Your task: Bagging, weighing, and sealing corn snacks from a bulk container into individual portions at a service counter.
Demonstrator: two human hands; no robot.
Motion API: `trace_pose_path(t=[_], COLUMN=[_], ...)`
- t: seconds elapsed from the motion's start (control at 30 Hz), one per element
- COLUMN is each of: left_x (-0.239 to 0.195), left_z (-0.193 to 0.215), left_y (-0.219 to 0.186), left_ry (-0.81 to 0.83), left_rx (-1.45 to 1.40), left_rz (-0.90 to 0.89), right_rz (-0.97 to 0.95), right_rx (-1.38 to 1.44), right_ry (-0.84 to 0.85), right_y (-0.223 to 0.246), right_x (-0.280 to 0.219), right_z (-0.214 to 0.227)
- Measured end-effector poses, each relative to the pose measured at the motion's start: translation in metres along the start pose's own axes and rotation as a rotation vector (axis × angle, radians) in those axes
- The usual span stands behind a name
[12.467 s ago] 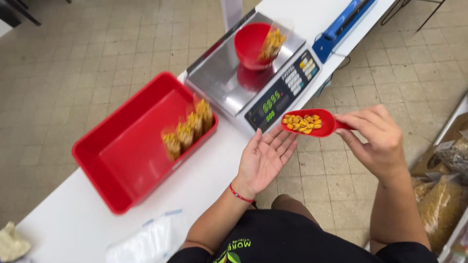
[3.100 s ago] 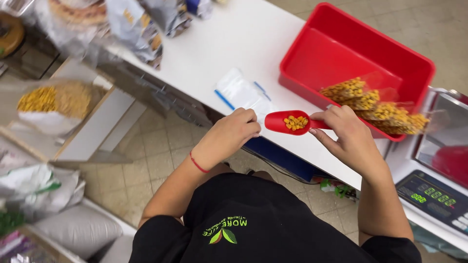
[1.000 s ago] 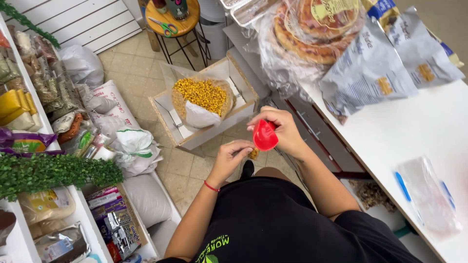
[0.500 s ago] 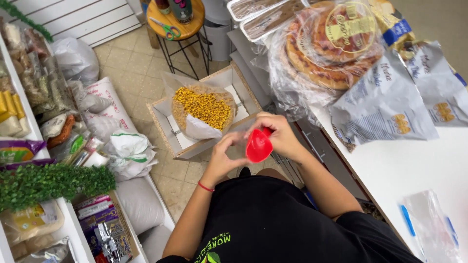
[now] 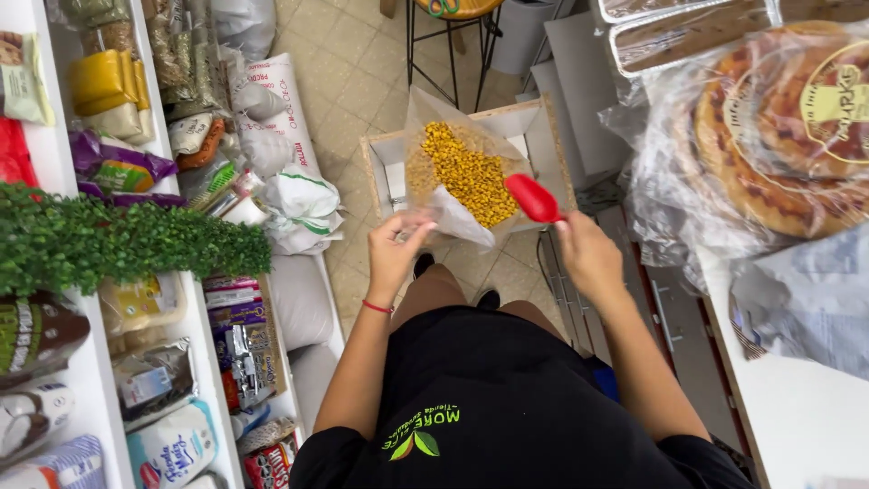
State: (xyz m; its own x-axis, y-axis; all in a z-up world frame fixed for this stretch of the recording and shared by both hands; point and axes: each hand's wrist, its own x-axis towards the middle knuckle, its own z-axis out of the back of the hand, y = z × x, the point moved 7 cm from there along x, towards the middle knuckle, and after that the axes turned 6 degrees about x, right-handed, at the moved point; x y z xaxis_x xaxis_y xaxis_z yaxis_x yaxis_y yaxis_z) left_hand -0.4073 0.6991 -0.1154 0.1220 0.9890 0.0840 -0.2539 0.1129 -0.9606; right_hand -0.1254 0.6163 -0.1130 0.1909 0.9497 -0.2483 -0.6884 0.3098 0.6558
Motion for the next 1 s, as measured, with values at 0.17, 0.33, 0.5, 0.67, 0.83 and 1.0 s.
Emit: trace_pose_path(t=[0.17, 0.33, 0.5, 0.67, 0.83, 1.0], left_x=[0.038, 0.055, 0.035, 0.019, 0.020, 0.030], left_z=[0.022, 0.001, -0.004, -0.017, -0.032, -0.041], left_y=[0.028, 0.036, 0.032, 0.050, 0.073, 0.080], left_ry=[-0.036, 0.260, 0.436, 0.659, 0.968, 1.029], left_rx=[0.020, -0.346, -0.506, -0.739, -0.581, -0.532], left_rz=[0.092, 0.144, 0.328, 0.603, 0.410, 0.305], right_rz=[0.105, -0.002, -0.329, -0.314, -0.159, -0.109], right_rx=[-0.543, -0.581, -0.349, -0.113, -0.114, -0.202], right_ry=[-0.080, -0.016, 0.189, 0.181, 0.060, 0.008], right_y=[-0.004, -0.071, -0.096, -0.053, -0.051, -0.045], right_x=[0.086, 0.215, 0.234, 0.233, 0.233, 0.234], right_z=[-0.103, -0.235, -0.256, -0.253, -0.240, -0.241])
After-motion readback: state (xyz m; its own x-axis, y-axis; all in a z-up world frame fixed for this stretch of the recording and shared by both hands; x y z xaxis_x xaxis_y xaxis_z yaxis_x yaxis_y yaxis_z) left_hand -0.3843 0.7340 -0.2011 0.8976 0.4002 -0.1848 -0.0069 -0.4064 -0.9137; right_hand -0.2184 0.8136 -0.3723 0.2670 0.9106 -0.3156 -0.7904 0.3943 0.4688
